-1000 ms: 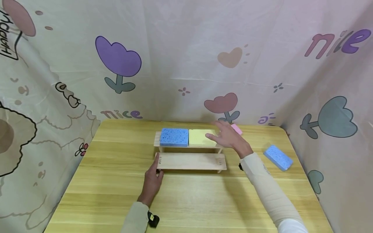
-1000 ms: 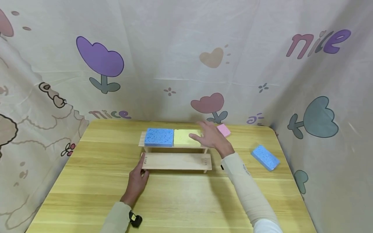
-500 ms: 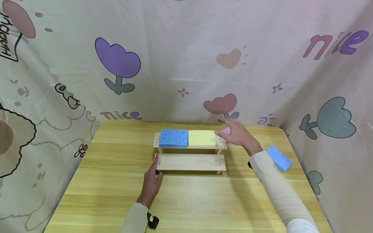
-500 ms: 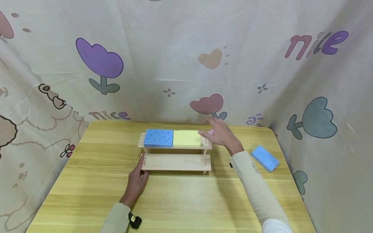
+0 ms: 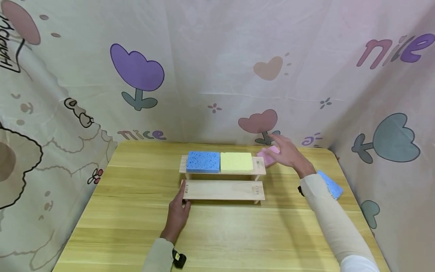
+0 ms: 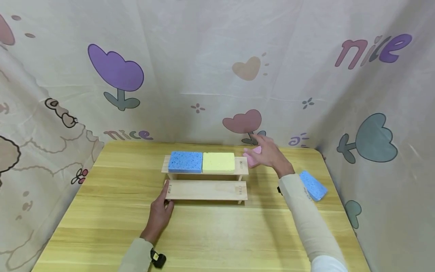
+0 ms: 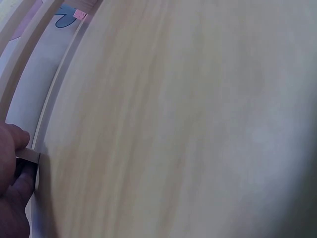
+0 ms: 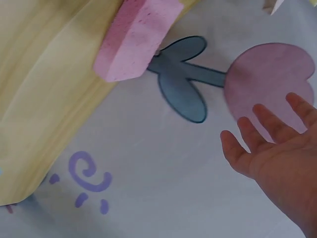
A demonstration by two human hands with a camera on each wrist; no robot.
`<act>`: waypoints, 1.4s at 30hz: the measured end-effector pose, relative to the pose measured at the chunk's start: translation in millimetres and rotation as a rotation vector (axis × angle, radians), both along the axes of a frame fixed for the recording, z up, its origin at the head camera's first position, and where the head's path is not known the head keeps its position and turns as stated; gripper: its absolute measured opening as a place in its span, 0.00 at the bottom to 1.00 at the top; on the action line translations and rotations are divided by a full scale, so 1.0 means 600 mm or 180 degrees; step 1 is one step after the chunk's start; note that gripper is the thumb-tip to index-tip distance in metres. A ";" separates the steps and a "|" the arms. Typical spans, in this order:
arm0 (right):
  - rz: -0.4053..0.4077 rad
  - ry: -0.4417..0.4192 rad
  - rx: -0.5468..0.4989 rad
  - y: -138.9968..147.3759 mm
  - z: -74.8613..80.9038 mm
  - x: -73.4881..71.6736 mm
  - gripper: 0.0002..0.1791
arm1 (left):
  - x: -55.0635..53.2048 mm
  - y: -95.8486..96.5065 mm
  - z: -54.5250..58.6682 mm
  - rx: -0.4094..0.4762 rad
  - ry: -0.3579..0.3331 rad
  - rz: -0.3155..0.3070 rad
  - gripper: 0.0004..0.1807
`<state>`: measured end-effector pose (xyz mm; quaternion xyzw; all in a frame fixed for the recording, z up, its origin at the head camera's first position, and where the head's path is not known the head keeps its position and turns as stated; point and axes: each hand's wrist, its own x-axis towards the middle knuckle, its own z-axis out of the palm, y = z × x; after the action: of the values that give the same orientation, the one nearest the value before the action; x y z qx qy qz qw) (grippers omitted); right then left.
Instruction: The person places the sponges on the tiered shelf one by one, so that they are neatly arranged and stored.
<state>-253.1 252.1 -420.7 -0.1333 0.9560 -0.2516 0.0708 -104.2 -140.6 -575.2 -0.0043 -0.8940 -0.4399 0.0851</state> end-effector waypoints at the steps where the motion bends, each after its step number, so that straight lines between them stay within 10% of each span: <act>1: 0.0000 -0.0009 0.0023 0.006 -0.001 -0.002 0.45 | -0.001 0.001 -0.001 0.0007 0.0009 -0.0004 0.45; 42: 0.0160 -0.0205 0.0595 0.038 -0.103 -0.060 0.53 | -0.002 0.002 0.000 -0.0082 -0.0077 -0.0029 0.46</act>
<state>-289.2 274.7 -482.3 -0.1419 0.9689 -0.1637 0.1198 -105.1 -139.5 -575.5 -0.0042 -0.9006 -0.4287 0.0722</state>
